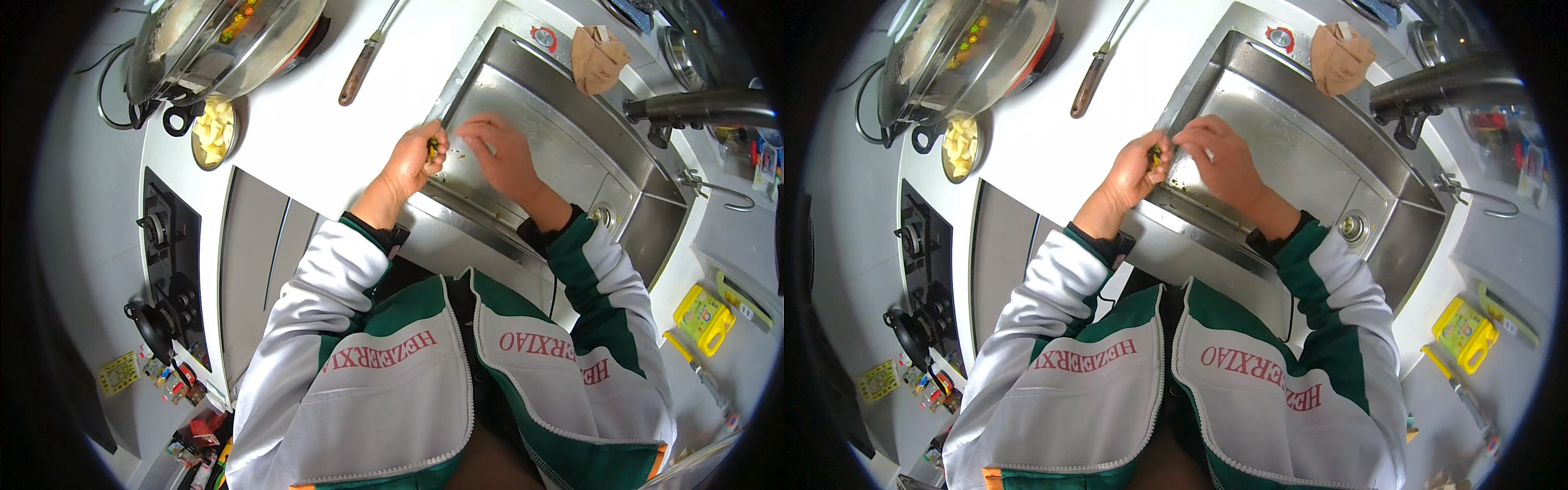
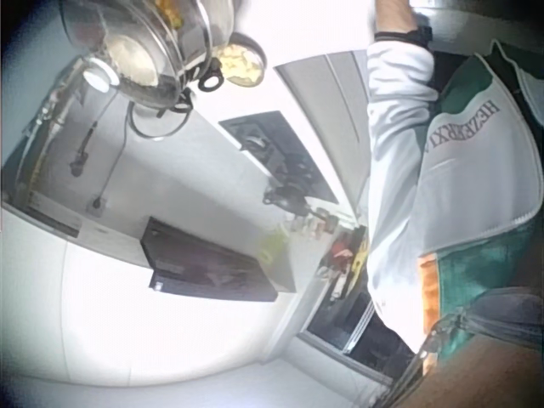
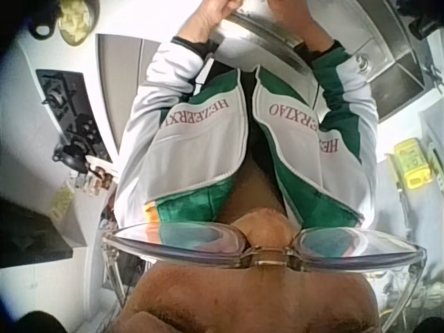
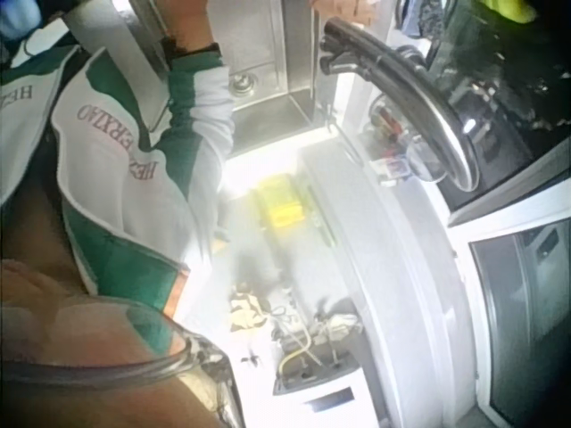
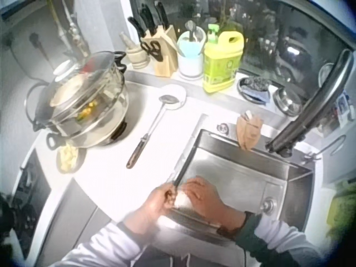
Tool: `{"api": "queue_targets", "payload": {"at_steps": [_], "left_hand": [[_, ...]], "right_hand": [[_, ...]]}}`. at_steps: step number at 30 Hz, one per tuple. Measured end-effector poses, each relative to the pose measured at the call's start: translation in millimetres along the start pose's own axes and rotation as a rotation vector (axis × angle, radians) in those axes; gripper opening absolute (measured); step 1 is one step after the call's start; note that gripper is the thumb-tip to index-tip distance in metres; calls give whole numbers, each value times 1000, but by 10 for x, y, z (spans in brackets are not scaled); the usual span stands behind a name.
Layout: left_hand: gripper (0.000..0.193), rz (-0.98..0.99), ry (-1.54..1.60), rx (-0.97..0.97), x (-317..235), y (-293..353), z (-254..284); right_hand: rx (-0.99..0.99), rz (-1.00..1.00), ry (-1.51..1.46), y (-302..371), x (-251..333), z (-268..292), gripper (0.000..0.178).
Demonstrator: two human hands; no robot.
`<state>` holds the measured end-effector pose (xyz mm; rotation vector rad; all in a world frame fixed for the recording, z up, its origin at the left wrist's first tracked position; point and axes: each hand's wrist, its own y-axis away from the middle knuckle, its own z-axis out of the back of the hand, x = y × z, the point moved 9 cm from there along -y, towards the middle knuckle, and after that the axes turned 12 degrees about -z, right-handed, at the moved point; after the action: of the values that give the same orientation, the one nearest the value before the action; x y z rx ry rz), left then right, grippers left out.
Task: The person removes a steamer lid, places a bowl of peeled potatoes on the counter, and cuts the potatoes into chunks with a knife. They then gather vegetable peels from the sink, pack them into a small container, and wipe the sink surface.
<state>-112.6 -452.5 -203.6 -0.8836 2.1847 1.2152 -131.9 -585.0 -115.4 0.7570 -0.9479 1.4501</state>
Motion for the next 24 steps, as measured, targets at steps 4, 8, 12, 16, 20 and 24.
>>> {"api": "queue_targets", "payload": {"at_steps": [4,8,12,16,20,24], "left_hand": [[33,-96,-258,-44,-198,-23,181],[38,-135,-355,-142,-251,-39,324],[38,-117,-381,-160,-239,-98,365],[39,-94,-367,-200,-225,-116,392],[38,-88,-360,-219,-234,-108,388],[38,-75,-361,-221,-237,-109,386]], "right_hand": [[185,-170,69,-32,-981,-357,15],[333,-184,235,205,-1823,-871,21],[316,-191,309,350,-2142,-1211,34],[668,-77,149,649,-1865,-1831,45],[657,-38,16,596,-1654,-1887,49],[632,-25,68,558,-1638,-1768,35]]}}
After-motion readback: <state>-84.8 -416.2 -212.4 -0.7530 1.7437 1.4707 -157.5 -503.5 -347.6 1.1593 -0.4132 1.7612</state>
